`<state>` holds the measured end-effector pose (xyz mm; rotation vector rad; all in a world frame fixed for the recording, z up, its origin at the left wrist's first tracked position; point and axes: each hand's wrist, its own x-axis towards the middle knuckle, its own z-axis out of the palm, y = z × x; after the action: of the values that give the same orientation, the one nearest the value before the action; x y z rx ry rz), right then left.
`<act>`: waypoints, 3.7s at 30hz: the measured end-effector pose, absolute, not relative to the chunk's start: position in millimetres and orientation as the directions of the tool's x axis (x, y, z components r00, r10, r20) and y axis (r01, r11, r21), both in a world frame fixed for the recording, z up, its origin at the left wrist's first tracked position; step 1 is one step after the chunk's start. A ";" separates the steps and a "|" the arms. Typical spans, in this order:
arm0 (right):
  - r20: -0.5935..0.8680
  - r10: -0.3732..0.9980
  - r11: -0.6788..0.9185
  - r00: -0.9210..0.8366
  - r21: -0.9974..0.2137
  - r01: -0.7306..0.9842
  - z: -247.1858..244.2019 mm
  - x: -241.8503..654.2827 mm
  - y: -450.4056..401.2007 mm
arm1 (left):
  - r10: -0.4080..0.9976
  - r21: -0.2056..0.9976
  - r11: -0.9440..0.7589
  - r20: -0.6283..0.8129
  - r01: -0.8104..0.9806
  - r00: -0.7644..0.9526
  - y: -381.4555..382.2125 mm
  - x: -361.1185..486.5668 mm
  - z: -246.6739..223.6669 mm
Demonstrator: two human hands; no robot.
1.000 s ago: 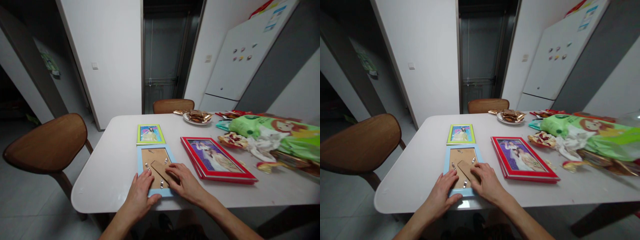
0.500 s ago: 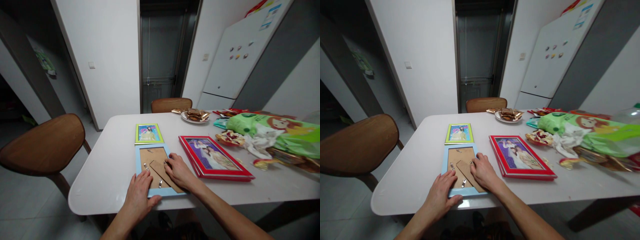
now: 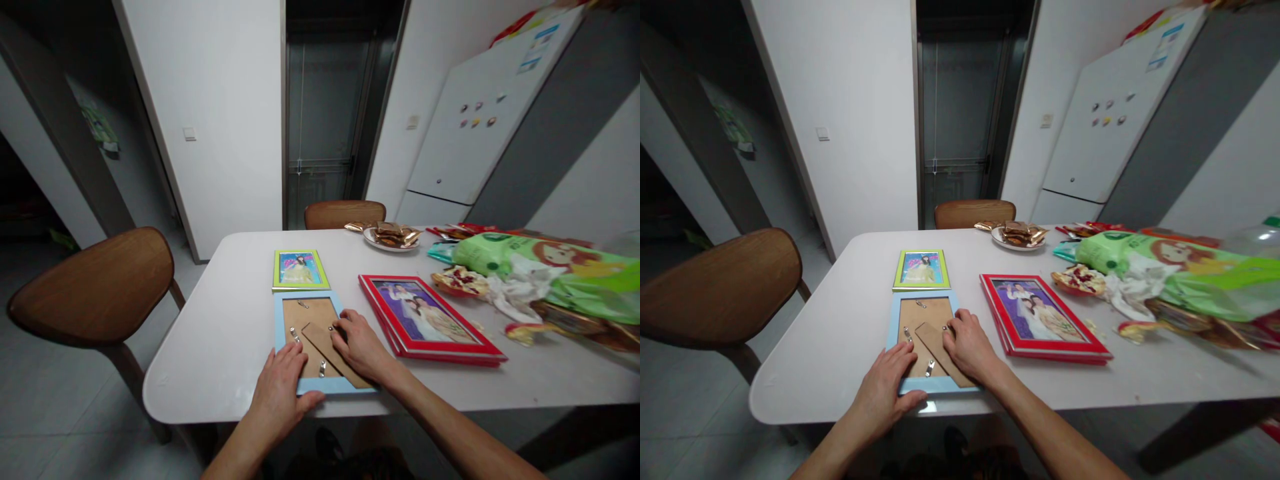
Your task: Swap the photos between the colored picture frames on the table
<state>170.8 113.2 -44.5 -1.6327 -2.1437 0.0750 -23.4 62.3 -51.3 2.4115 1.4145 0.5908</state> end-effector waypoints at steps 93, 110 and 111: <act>0.282 0.931 0.332 -0.231 -0.394 0.857 -41.7 122.8 167.8 | 0.874 0.618 -0.485 0.322 0.619 0.363 61.0 -32.1 -55.4; 0.144 0.985 -0.012 0.093 -0.480 0.877 -39.7 111.7 203.9 | 0.884 0.547 -0.468 0.305 0.694 0.356 52.1 -24.2 -49.9; 0.158 0.985 0.021 0.066 -0.498 0.867 -35.2 116.3 200.7 | 0.885 0.548 -0.466 0.307 0.695 0.351 51.6 -24.1 -50.5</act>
<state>116.3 200.7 -35.2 -1.8830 -1.8377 0.3335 -24.1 51.6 -50.5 2.2966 1.3982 0.8276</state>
